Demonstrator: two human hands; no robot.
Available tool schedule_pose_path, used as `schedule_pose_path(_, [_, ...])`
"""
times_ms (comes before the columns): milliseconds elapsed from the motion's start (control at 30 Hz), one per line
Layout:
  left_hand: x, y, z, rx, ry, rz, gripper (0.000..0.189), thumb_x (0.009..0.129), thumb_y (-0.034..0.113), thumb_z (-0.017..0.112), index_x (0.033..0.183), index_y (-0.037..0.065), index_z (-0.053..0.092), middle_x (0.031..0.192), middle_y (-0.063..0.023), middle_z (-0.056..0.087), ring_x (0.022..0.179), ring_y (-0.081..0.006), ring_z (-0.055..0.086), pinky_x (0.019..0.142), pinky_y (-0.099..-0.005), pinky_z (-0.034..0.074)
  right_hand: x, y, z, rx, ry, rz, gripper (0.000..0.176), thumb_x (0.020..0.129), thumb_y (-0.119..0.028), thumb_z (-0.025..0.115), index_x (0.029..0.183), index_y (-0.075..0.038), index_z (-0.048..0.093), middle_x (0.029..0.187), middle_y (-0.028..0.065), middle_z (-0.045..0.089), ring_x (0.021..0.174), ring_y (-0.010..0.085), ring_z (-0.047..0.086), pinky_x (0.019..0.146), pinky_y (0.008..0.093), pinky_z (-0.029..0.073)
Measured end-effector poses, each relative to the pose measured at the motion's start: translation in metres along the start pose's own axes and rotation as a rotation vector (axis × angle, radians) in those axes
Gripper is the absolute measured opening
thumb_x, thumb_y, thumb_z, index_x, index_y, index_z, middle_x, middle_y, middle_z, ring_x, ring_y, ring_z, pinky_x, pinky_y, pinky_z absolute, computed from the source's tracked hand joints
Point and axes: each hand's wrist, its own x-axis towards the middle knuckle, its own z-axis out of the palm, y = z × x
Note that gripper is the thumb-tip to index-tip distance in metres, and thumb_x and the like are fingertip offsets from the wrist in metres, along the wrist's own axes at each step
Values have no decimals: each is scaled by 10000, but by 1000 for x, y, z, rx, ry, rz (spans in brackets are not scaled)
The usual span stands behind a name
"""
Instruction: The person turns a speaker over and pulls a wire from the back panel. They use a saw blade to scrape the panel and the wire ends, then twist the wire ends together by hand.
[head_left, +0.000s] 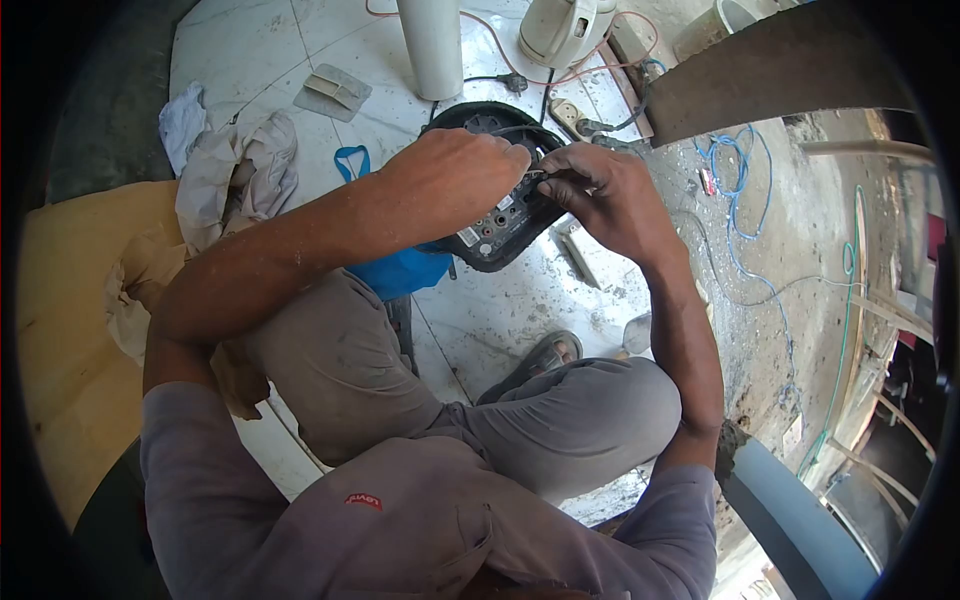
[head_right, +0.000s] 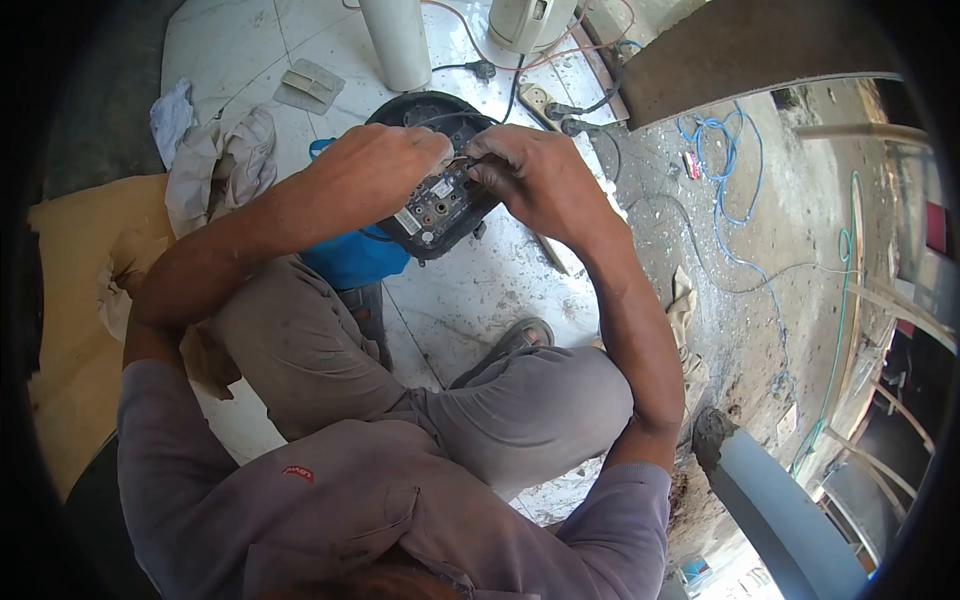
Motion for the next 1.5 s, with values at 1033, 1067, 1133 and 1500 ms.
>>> schedule_pose_path(1033, [6, -8, -4, -457, 69, -152, 175, 851, 155, 619, 924, -3, 598, 785, -194, 626, 748, -334, 624, 684, -399, 470, -3, 4, 2, 405, 15, 299, 202, 851, -135, 661, 1009, -8, 665, 882, 98, 667, 790, 153, 628, 715, 311, 505])
schedule_pose_path(1067, [6, -8, -3, -490, 92, -158, 173, 856, 152, 610, 936, -1, 594, 780, -186, 633, 730, -310, 631, 672, -386, 475, -3, 4, 1, 428, 9, 327, 212, 854, -141, 664, 1018, -7, 663, 889, 88, 671, 799, 146, 624, 717, 306, 504])
schedule_pose_path(1133, [6, -9, -2, -523, 113, -163, 172, 861, 149, 600, 948, 1, 590, 776, -178, 640, 711, -287, 638, 660, -373, 480, -3, 3, 2, 453, 3, 356, 221, 856, -147, 668, 1026, -6, 662, 896, 79, 675, 809, 139, 621, 719, 301, 503])
schedule_pose_path(1500, [6, -10, -4, -529, 163, -139, 244, 885, 197, 592, 1058, 25, 589, 768, -178, 654, 677, -272, 653, 631, -361, 491, -3, 3, -1, 836, 32, 405, 216, 848, -96, 663, 1019, 28, 619, 853, 72, 640, 770, 136, 617, 676, 274, 514])
